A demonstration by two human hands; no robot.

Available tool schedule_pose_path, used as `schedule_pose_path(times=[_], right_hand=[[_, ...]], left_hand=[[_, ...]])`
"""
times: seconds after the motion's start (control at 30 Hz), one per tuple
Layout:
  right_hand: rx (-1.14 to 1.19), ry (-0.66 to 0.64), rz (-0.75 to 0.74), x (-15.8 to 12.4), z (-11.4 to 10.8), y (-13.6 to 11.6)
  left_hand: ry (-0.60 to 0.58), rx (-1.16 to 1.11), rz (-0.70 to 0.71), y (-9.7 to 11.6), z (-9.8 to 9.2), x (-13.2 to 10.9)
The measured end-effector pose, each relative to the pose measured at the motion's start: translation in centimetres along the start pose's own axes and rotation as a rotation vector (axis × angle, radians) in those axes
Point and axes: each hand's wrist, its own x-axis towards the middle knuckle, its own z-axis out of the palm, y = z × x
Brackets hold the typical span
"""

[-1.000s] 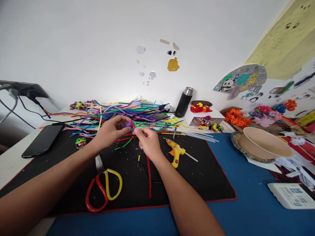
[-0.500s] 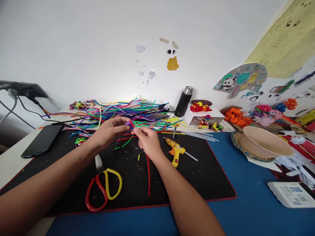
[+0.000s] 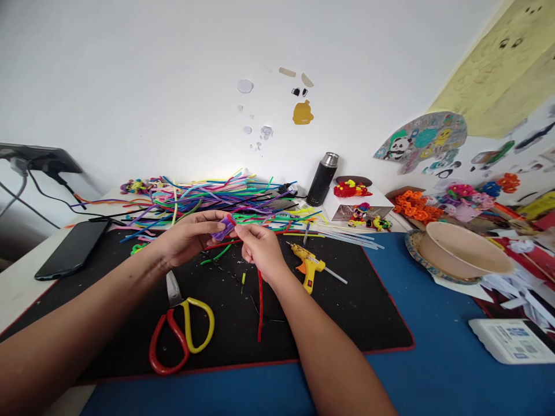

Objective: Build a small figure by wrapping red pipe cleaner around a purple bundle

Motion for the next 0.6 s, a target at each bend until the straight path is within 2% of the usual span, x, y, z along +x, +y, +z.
schedule_pose_path(times=[0.23,0.6], right_hand=[[0.027,-0.054,0.03,-0.2,0.0,-0.2],[0.037,-0.06,0.037,-0.2,0.1,-0.1]], left_hand=[[-0.091,-0.064,-0.052,0.4,-0.4,-0.3],[-0.124,-0.055,-0.079,0.7,-1.2,-0.5]])
